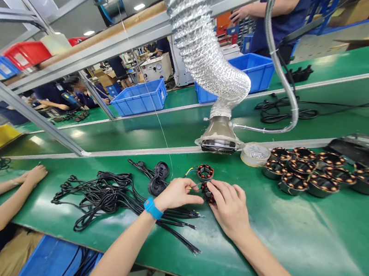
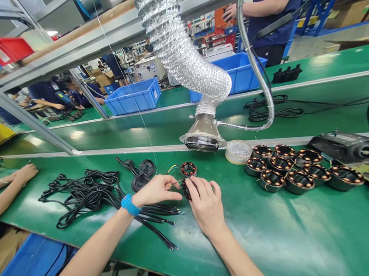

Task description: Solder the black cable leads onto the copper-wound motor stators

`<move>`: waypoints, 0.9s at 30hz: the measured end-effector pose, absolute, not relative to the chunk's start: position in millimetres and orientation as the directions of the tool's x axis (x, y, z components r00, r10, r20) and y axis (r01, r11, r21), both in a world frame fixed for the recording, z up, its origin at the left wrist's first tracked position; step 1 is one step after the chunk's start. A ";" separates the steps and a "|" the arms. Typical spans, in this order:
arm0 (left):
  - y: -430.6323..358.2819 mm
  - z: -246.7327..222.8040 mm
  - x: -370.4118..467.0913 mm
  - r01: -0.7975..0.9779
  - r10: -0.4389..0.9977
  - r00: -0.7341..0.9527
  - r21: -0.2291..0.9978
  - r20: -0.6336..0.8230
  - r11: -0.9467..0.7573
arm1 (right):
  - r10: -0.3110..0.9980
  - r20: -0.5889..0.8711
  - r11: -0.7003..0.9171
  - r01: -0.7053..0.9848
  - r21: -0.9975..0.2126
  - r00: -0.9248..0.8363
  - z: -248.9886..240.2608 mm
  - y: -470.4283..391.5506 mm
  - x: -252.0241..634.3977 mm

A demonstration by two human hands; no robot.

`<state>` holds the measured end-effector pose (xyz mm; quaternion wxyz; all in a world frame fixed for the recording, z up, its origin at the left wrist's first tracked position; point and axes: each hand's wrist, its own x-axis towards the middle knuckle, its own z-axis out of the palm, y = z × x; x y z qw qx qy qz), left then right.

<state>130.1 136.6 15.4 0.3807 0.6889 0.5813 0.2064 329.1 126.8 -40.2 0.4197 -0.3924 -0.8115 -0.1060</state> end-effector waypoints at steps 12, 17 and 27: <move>142.9 17.1 124.6 0.666 0.900 0.385 0.737 -0.206 -0.116 | 0.540 0.762 0.681 0.718 -0.147 -0.357 -41.1 125.4 329.1; 143.6 24.3 125.1 0.698 0.853 0.420 0.710 -0.309 -0.087 | 0.536 0.759 0.695 0.704 -0.148 -0.370 -40.9 124.6 329.0; 138.3 19.9 122.5 0.597 0.873 0.382 0.802 -0.303 0.017 | 0.546 0.754 0.706 0.686 -0.178 -0.366 -41.4 121.9 329.8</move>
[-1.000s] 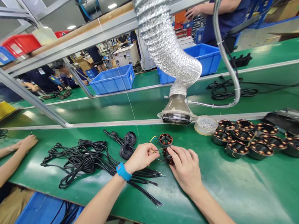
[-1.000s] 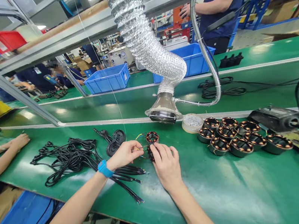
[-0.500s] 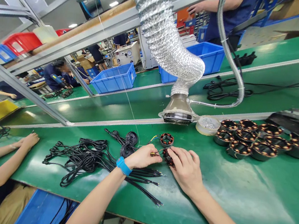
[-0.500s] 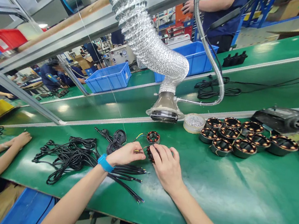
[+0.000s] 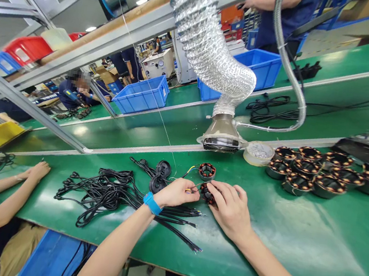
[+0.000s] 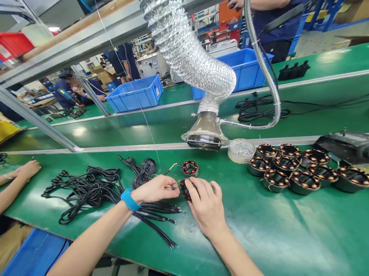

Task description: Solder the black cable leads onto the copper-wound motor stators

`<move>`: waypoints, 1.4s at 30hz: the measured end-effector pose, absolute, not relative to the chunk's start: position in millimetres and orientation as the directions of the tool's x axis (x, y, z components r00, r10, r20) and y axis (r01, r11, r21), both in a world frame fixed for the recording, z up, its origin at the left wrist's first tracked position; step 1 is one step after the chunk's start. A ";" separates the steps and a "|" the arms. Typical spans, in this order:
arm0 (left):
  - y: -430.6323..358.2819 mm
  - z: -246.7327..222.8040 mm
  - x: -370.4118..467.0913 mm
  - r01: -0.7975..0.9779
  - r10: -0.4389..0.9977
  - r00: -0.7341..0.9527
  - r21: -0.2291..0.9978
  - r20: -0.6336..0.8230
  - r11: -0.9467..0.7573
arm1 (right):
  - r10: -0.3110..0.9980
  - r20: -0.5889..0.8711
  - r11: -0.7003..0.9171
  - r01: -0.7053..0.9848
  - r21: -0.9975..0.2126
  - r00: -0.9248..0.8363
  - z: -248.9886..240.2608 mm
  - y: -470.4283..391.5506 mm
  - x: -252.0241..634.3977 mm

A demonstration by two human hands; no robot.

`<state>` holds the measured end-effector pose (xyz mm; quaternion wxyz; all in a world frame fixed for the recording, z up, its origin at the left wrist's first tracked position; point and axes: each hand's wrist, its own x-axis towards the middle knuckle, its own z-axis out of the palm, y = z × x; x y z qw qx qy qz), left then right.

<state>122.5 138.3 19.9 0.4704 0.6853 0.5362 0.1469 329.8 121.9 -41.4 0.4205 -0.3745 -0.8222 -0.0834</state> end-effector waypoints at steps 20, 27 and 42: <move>142.9 20.6 114.8 0.557 0.841 0.420 0.828 -0.342 0.058 | 0.624 0.719 0.693 0.642 -0.328 -0.306 -45.7 129.4 330.6; 149.7 15.3 109.9 0.371 0.803 0.418 0.887 -0.424 0.275 | 0.717 0.631 0.669 0.544 -0.507 -0.295 -52.3 133.4 330.4; 152.6 7.3 111.5 0.281 0.818 0.450 0.927 -0.357 0.250 | 0.661 0.659 0.731 0.506 -0.458 -0.358 -48.3 130.8 324.1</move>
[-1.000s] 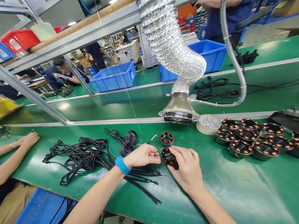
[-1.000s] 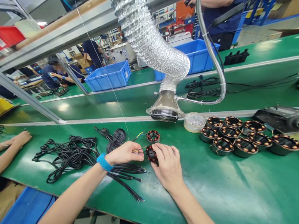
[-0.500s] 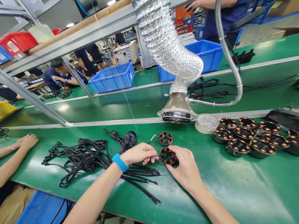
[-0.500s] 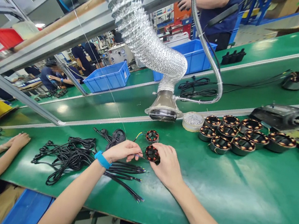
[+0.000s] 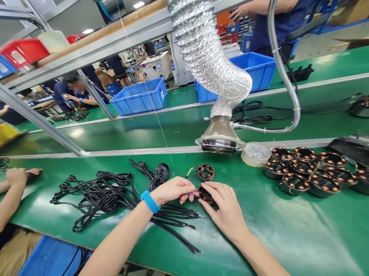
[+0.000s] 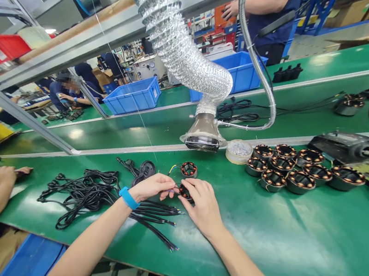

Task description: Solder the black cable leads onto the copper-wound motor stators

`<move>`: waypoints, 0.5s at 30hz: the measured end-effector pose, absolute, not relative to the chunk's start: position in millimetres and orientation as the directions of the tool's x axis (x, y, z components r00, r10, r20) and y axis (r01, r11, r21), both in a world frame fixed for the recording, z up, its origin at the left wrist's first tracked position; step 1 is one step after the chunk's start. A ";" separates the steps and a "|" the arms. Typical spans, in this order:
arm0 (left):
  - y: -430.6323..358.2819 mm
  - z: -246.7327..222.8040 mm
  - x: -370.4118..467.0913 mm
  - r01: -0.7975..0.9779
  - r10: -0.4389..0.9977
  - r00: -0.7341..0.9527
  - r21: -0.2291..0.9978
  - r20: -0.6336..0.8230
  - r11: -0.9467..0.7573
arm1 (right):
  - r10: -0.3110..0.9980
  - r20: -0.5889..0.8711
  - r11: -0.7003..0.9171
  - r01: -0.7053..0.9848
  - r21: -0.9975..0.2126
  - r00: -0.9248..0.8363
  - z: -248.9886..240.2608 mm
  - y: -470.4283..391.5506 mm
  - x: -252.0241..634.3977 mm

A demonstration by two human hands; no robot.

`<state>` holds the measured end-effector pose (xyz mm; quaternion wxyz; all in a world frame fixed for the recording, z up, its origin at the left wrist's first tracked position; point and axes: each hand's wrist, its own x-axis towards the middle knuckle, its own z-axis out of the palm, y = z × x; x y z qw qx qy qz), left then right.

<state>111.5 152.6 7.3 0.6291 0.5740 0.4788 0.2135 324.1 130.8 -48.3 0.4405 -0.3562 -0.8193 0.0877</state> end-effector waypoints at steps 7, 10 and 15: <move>154.0 7.6 111.0 0.255 0.788 0.513 0.937 -0.340 0.238 | 0.484 0.758 0.831 0.501 -0.242 -0.437 -47.8 129.9 315.0; 154.3 -1.4 111.5 0.178 0.820 0.497 0.958 -0.283 0.223 | 0.485 0.728 0.819 0.542 -0.186 -0.484 -53.8 127.7 308.5; 153.0 -13.6 114.5 0.073 0.873 0.420 0.968 -0.249 0.241 | 0.559 0.684 0.774 0.592 -0.226 -0.469 -62.6 123.7 298.0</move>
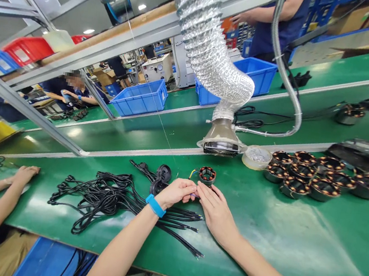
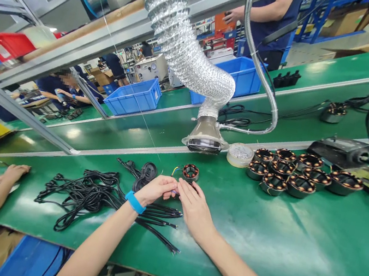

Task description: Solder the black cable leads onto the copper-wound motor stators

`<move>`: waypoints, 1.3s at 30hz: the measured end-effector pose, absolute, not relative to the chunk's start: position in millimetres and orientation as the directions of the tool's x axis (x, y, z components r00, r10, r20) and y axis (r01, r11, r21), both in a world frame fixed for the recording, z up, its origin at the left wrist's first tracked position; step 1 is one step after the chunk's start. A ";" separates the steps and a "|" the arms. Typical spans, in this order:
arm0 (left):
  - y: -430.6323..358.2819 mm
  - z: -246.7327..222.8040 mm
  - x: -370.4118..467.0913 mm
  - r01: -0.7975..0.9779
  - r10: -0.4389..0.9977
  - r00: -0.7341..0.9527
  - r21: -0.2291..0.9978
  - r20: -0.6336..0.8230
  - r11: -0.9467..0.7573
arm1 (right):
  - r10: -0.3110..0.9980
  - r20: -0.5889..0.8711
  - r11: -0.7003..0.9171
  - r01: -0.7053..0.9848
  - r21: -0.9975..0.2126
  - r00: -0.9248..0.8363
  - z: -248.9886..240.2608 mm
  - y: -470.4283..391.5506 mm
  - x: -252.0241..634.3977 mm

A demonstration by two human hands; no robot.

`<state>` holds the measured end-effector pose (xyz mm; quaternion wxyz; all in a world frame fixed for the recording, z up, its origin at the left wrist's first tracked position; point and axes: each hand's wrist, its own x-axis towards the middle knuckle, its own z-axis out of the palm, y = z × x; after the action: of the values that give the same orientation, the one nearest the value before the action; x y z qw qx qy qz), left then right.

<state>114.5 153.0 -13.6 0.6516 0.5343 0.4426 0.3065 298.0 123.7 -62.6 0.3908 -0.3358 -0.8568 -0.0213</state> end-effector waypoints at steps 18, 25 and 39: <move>144.2 70.1 48.0 0.757 0.922 0.137 0.562 0.363 -0.334 | 0.698 0.563 0.702 0.578 -0.417 -0.441 -31.6 167.8 332.9; 175.1 32.7 -48.5 0.966 0.958 0.255 -0.006 -0.135 -0.258 | 0.749 0.266 0.656 0.736 -0.170 -0.607 1.5 195.1 321.8; 220.9 23.9 -121.8 0.991 0.986 0.131 -0.014 -0.101 -0.133 | 0.817 0.125 0.574 0.815 -0.081 -0.563 12.3 231.2 268.3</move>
<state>-121.8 220.9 23.9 0.0281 0.7515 0.6577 -0.0425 268.3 231.2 12.3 0.0746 -0.4616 -0.8839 0.0070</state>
